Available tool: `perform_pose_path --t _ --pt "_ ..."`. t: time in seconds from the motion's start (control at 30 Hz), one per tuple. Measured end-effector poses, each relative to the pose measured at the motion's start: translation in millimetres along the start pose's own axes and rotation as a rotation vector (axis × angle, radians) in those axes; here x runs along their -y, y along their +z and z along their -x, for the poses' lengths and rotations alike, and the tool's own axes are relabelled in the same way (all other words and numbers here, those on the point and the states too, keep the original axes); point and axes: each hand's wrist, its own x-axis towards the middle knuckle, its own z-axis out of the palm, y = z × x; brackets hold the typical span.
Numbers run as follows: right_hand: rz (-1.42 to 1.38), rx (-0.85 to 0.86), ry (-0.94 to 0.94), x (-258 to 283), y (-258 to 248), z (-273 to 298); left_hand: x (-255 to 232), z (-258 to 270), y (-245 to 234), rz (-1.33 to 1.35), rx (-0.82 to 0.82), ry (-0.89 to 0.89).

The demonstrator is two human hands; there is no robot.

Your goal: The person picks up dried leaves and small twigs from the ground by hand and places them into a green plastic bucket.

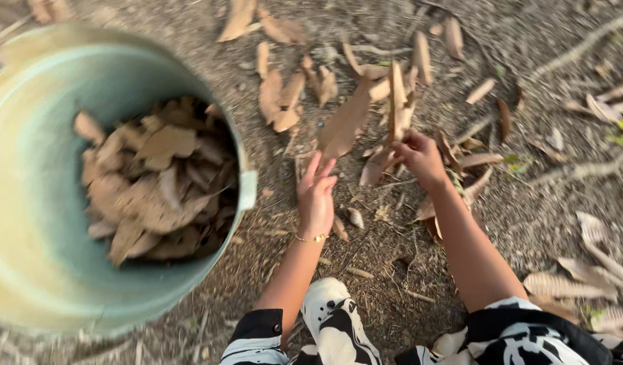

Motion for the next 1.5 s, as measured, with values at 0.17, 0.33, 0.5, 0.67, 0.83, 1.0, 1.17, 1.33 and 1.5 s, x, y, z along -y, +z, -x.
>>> perform_pose_path --t 0.17,0.33,0.5,0.67,0.83,1.0,1.17,1.33,1.5 --pt "-0.074 0.174 -0.106 74 47 6 -70 59 16 0.177 0.148 0.271" --pt "-0.155 0.434 -0.208 156 130 26 -119 85 -8 0.365 0.066 0.48" --pt "0.154 0.586 -0.395 186 218 32 -142 88 -40 0.484 -0.066 0.548" --pt "0.237 0.562 -0.299 177 246 27 -157 99 -36 0.387 -0.079 0.631" --pt "0.076 0.382 -0.237 143 177 18 -135 100 -15 -0.102 -0.057 0.868" --pt "-0.013 -0.035 0.111 42 57 3 -50 45 -4 -0.651 0.418 0.659" --pt "0.289 -0.261 0.383 -70 -14 13 81 -50 -11 -1.106 0.571 0.427" --pt "0.366 -0.328 0.383 -123 -19 9 154 -104 -24 -1.505 0.434 0.473" --pt "0.33 -0.349 0.41 -135 -7 -11 155 -116 -4 -1.663 0.357 0.381"
